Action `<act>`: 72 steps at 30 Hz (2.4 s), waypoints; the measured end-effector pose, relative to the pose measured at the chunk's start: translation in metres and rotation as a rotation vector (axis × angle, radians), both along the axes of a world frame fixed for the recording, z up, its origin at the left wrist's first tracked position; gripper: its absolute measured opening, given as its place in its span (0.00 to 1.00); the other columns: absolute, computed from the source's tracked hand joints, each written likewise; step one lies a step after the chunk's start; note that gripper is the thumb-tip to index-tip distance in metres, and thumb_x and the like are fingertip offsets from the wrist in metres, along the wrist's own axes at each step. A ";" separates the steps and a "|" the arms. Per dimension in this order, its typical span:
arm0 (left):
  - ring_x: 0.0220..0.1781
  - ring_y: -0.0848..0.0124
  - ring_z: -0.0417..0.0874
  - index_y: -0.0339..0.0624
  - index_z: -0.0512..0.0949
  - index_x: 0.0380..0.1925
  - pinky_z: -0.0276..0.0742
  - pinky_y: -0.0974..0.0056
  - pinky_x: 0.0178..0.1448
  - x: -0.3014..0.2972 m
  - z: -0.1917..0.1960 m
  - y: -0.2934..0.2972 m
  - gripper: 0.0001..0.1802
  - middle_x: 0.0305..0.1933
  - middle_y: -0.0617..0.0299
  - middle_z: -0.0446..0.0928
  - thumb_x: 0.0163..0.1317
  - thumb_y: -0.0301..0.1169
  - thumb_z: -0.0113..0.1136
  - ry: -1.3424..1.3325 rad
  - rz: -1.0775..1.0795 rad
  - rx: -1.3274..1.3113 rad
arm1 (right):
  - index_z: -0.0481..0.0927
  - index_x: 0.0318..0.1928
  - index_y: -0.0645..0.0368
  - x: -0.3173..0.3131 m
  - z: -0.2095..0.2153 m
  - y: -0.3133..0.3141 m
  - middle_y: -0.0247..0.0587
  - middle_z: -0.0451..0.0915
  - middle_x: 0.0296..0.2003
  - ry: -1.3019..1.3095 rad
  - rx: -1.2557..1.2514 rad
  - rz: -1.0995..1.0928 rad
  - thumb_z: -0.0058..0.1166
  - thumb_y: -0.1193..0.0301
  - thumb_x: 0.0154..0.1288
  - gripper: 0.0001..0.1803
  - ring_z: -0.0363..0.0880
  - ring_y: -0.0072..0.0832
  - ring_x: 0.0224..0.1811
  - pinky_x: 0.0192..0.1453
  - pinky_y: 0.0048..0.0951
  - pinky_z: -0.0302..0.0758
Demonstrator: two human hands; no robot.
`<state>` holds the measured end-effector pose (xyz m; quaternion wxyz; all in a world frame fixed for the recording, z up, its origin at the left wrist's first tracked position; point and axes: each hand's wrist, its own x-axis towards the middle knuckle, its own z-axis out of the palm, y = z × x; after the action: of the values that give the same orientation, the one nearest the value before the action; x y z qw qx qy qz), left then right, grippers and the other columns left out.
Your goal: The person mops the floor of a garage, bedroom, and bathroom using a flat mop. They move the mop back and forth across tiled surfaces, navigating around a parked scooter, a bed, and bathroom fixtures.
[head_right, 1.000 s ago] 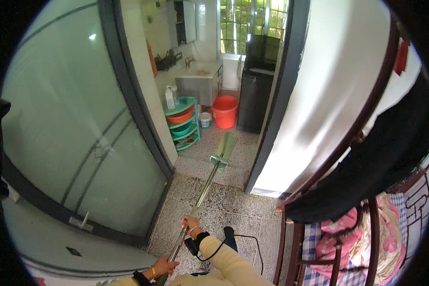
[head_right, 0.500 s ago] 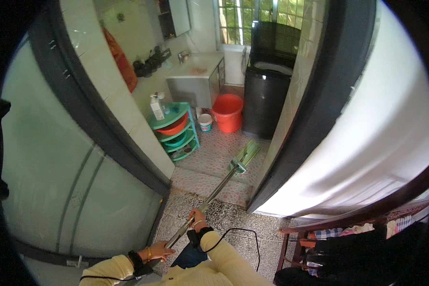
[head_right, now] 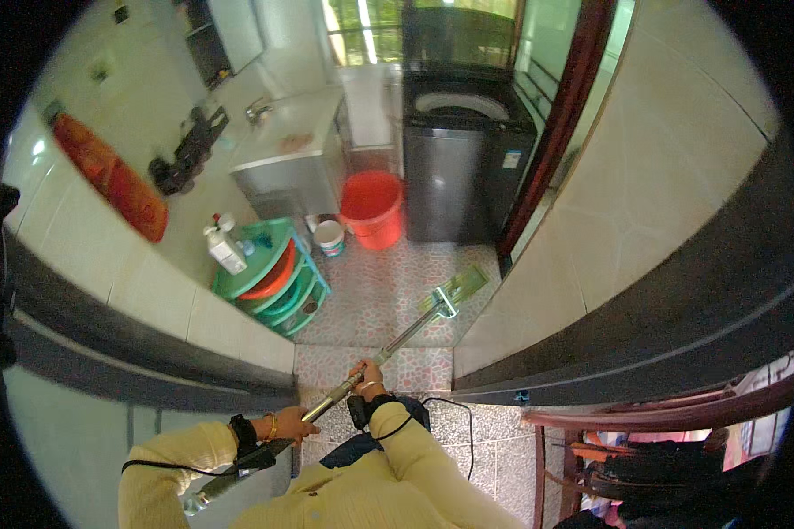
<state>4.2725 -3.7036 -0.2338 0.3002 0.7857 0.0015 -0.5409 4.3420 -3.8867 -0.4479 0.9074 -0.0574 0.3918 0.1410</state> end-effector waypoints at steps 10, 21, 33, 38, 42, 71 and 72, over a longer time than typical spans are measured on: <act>0.19 0.72 0.77 0.35 0.75 0.29 0.74 0.66 0.25 0.243 -0.025 -0.042 0.21 0.21 0.61 0.76 0.53 0.44 0.64 -0.008 -0.278 0.020 | 0.62 0.20 0.53 0.194 -0.033 -0.055 0.31 0.60 0.13 0.058 0.086 -0.161 0.47 0.70 0.62 0.14 0.60 0.25 0.14 0.21 0.27 0.67; 0.18 0.71 0.76 0.34 0.73 0.36 0.74 0.64 0.21 0.451 -0.039 -0.145 0.20 0.24 0.58 0.75 0.56 0.41 0.64 0.130 -0.336 -0.057 | 0.63 0.21 0.53 0.365 -0.022 -0.159 0.32 0.63 0.14 0.149 0.033 -0.381 0.47 0.70 0.60 0.11 0.60 0.25 0.12 0.17 0.24 0.63; 0.25 0.66 0.81 0.37 0.68 0.50 0.78 0.62 0.30 0.680 -0.007 -0.222 0.33 0.33 0.50 0.79 0.51 0.46 0.67 -0.055 -0.655 0.043 | 0.67 0.26 0.56 0.551 -0.028 -0.304 0.32 0.65 0.15 0.491 -0.428 -0.788 0.51 0.77 0.56 0.07 0.65 0.22 0.12 0.13 0.23 0.61; 0.28 0.62 0.82 0.39 0.71 0.50 0.78 0.59 0.35 0.763 -0.007 -0.247 0.35 0.34 0.49 0.80 0.47 0.50 0.66 -0.334 -0.883 0.156 | 0.67 0.25 0.58 0.610 -0.018 -0.356 0.35 0.66 0.15 0.465 -0.412 -0.967 0.50 0.77 0.56 0.06 0.66 0.26 0.11 0.14 0.26 0.65; 0.35 0.55 0.82 0.38 0.74 0.44 0.76 0.55 0.40 0.803 -0.030 -0.281 0.31 0.34 0.47 0.80 0.45 0.49 0.66 -0.344 -0.891 0.073 | 0.68 0.25 0.59 0.629 -0.009 -0.400 0.37 0.67 0.14 0.467 -0.518 -0.903 0.49 0.74 0.56 0.06 0.67 0.29 0.11 0.14 0.31 0.67; 0.32 0.63 0.82 0.38 0.74 0.48 0.76 0.55 0.39 0.858 -0.120 -0.710 0.35 0.28 0.54 0.80 0.44 0.50 0.70 -0.424 -0.888 -0.264 | 0.65 0.28 0.59 0.685 -0.053 -0.865 0.36 0.67 0.14 0.406 -0.476 -0.949 0.49 0.73 0.56 0.07 0.67 0.26 0.11 0.12 0.28 0.66; 0.32 0.63 0.82 0.38 0.74 0.48 0.76 0.55 0.39 0.864 -0.126 -0.716 0.35 0.28 0.54 0.80 0.44 0.49 0.70 -0.410 -0.871 -0.209 | 0.65 0.28 0.59 0.690 -0.054 -0.874 0.36 0.66 0.14 0.361 -0.504 -0.928 0.50 0.73 0.57 0.07 0.67 0.27 0.11 0.12 0.28 0.66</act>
<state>5.1363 -4.4194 -0.3597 0.1175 0.7692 -0.4406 -0.4476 5.0323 -4.7605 -0.5021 0.7512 -0.0690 0.5466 -0.3635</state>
